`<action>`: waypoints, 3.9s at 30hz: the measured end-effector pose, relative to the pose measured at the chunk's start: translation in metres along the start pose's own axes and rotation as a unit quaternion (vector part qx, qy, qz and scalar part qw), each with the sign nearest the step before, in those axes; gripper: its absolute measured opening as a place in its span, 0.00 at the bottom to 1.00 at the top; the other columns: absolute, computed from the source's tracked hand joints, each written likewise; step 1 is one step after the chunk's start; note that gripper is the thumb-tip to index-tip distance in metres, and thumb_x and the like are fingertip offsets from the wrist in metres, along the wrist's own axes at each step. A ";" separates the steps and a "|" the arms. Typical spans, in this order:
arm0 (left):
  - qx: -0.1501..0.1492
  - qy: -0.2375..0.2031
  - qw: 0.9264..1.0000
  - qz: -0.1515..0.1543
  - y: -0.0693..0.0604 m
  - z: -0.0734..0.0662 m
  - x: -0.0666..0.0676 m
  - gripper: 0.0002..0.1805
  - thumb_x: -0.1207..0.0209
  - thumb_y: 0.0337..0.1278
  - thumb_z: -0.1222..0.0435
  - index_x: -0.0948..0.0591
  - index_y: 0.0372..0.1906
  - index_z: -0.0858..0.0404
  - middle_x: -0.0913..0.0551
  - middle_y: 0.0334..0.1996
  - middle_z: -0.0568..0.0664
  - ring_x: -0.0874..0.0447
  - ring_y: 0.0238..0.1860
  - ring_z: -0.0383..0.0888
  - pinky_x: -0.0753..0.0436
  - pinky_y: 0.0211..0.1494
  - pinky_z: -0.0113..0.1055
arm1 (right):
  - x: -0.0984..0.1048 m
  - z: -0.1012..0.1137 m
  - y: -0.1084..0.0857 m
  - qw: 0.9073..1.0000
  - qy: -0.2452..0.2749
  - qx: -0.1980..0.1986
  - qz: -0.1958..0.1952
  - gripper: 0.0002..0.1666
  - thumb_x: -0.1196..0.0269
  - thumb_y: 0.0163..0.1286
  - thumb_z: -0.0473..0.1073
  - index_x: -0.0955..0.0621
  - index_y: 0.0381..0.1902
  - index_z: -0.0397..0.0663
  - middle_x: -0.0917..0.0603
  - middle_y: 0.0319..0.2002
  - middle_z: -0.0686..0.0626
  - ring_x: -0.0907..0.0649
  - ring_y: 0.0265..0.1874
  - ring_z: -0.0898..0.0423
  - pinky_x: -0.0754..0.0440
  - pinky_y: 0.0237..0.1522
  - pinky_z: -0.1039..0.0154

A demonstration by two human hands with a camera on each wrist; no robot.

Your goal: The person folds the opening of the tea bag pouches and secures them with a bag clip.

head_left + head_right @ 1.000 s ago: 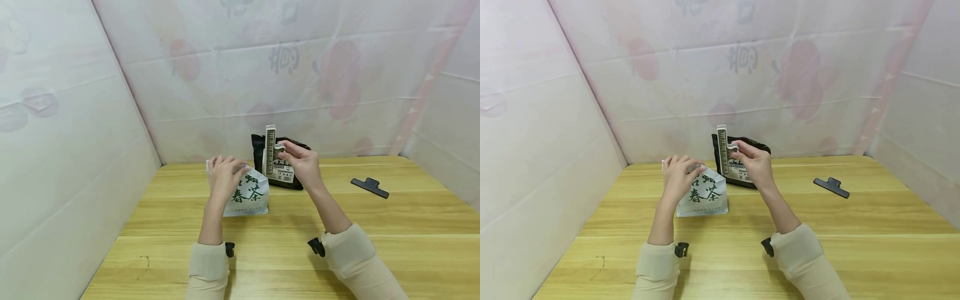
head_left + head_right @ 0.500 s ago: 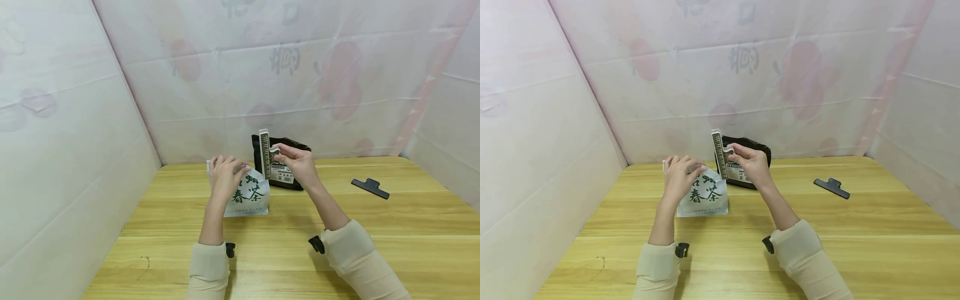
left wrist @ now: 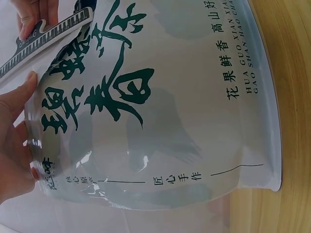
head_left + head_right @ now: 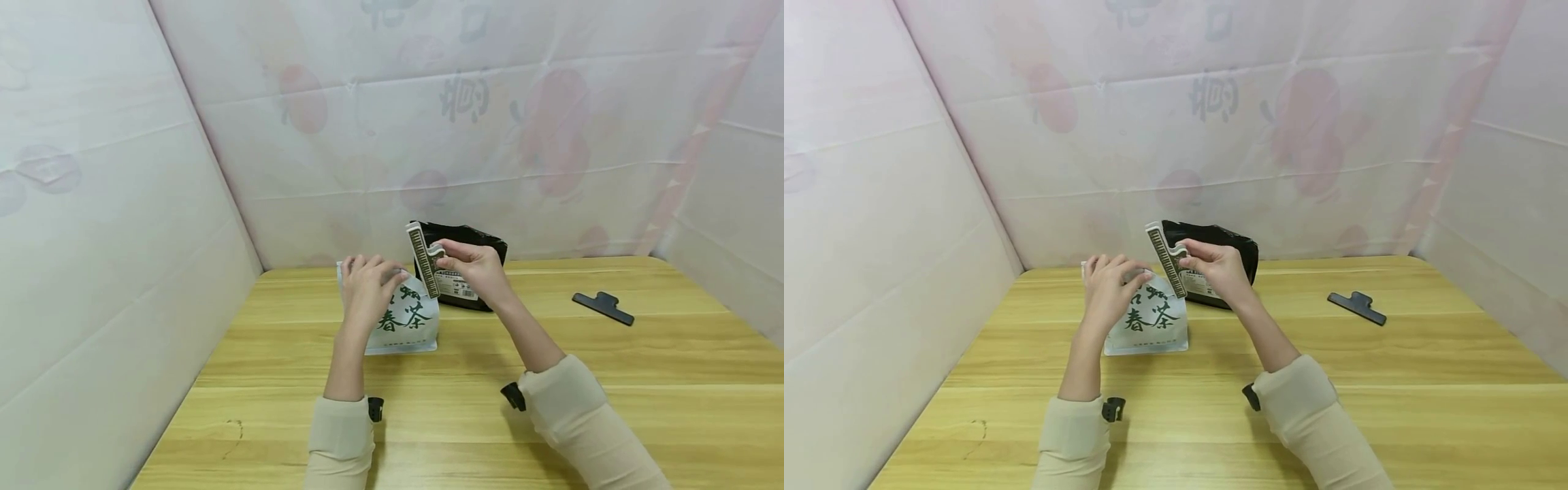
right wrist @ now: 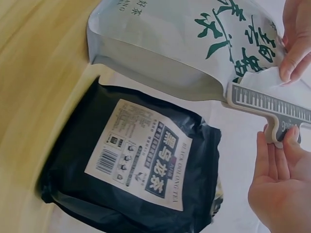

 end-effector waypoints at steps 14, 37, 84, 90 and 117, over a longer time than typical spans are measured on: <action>0.001 -0.007 1.000 -0.013 0.000 0.001 0.001 0.12 0.40 0.53 0.52 0.16 0.40 0.51 0.20 0.33 0.40 0.31 0.40 0.43 0.48 0.63 0.45 | -0.015 0.009 0.007 0.996 -0.073 -0.033 0.048 0.23 0.34 0.58 0.40 0.21 0.52 0.39 0.19 0.48 0.44 0.17 0.38 0.54 0.21 0.40 0.64; 0.133 -0.406 0.904 0.011 -0.012 0.079 0.008 0.35 0.35 0.50 0.68 0.37 0.63 0.65 0.29 0.55 0.58 0.33 0.56 0.50 0.36 0.60 0.43 | -0.021 0.017 0.011 0.988 -0.132 -0.052 0.062 0.21 0.34 0.58 0.41 0.19 0.51 0.46 0.16 0.41 0.49 0.17 0.38 0.58 0.22 0.42 0.59; 0.127 -0.410 0.888 0.162 -0.028 0.085 -0.018 0.22 0.42 0.58 0.68 0.32 0.57 0.67 0.26 0.48 0.59 0.29 0.53 0.53 0.33 0.57 0.48 | -0.050 -0.028 -0.018 0.952 -0.200 -0.131 0.189 0.38 0.38 0.64 0.43 0.41 0.67 0.43 0.32 0.60 0.35 0.31 0.57 0.40 0.30 0.53 0.48; 0.147 -0.392 0.878 0.230 -0.038 0.084 -0.023 0.27 0.39 0.55 0.66 0.34 0.59 0.65 0.26 0.51 0.58 0.33 0.56 0.54 0.33 0.57 0.50 | -0.057 -0.061 -0.038 0.946 -0.140 -0.202 0.210 0.44 0.36 0.62 0.43 0.45 0.68 0.37 0.42 0.66 0.34 0.32 0.58 0.39 0.29 0.52 0.47; 0.226 -0.408 0.840 0.279 -0.057 0.113 -0.056 0.34 0.41 0.57 0.69 0.43 0.66 0.60 0.27 0.54 0.59 0.27 0.52 0.57 0.23 0.45 0.47 | -0.073 -0.072 -0.038 0.954 -0.068 -0.245 0.156 0.41 0.35 0.57 0.34 0.40 0.67 0.39 0.26 0.53 0.38 0.21 0.40 0.47 0.21 0.40 0.52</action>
Point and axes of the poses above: each hand's wrist, its own y-axis towards the middle knuckle, its own x-axis out of the back of the hand, z = x × y, the point moved 9 cm from there along y, towards the middle knuckle
